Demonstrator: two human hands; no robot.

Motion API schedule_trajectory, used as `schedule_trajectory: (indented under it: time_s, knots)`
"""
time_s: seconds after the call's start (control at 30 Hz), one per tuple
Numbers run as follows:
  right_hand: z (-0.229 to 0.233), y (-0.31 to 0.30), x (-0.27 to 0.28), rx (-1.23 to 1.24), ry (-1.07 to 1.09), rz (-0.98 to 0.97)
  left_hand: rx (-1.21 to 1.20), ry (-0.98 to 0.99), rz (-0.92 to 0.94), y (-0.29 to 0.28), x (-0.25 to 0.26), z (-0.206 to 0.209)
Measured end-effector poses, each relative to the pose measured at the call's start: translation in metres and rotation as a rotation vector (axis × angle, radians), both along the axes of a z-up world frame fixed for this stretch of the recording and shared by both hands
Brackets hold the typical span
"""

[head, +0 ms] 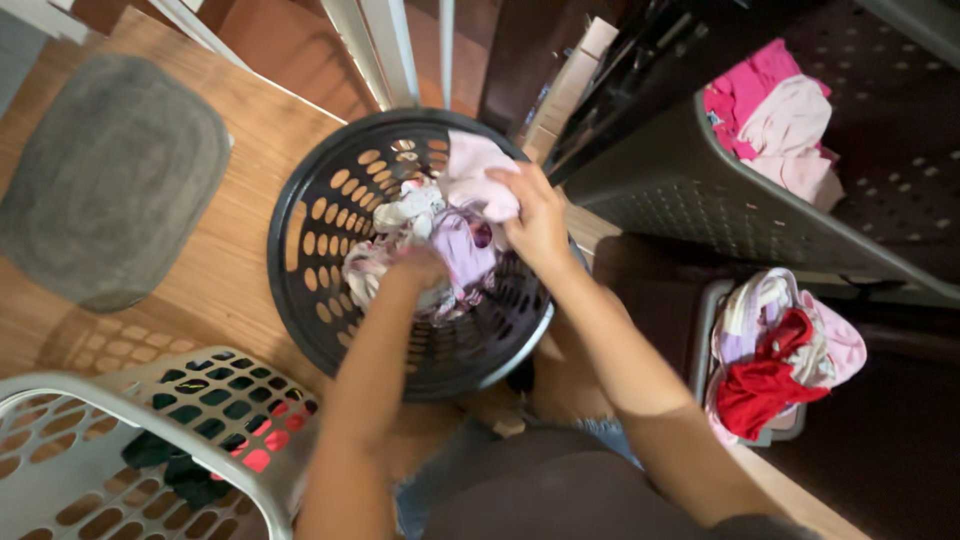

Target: The person sorts clothes from a stack on a chair into two separate laundry baskets. They pick up items one by one, briefly inspect them, and place them into either a black or a white basket.

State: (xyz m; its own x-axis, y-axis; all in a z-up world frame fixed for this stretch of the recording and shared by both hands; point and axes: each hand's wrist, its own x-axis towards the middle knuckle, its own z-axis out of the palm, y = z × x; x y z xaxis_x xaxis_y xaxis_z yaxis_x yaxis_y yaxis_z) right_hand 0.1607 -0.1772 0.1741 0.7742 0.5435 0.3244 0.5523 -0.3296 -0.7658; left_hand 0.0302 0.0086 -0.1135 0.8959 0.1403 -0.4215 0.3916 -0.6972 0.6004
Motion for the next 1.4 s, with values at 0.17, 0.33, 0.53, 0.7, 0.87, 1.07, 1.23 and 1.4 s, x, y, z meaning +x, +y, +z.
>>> schedule_trajectory:
  time_s: [0.17,0.33,0.53,0.7,0.87,1.07,1.23,1.4]
  knots:
    - [-0.012,-0.006,-0.003,0.166,0.066,-0.078,0.065,0.206,0.303,0.003,0.035,0.007]
    - [-0.022,-0.010,0.004,0.248,0.162,-0.117,0.370,0.278,0.005,-0.051,0.038,0.082]
    - [-0.023,-0.020,0.000,0.291,0.206,-0.104,0.541,0.630,-0.323,-0.109,0.020,0.083]
    - [-0.033,-0.027,-0.003,0.354,0.258,-0.081,0.276,0.525,-0.316,-0.101,0.007,0.086]
    - [-0.044,-0.029,0.013,0.478,0.510,-0.110,-0.019,0.231,-0.017,-0.007,0.008,0.164]
    - [-0.037,-0.031,0.023,0.472,0.582,-0.072,0.182,-0.379,0.208,0.076,-0.020,0.310]
    - [-0.041,-0.029,0.023,0.508,0.578,-0.025,0.111,-0.648,0.345,0.074,-0.026,0.374]
    - [-0.049,-0.033,0.017,0.530,0.560,-0.009,0.470,-0.619,0.297,0.066,-0.033,0.393]
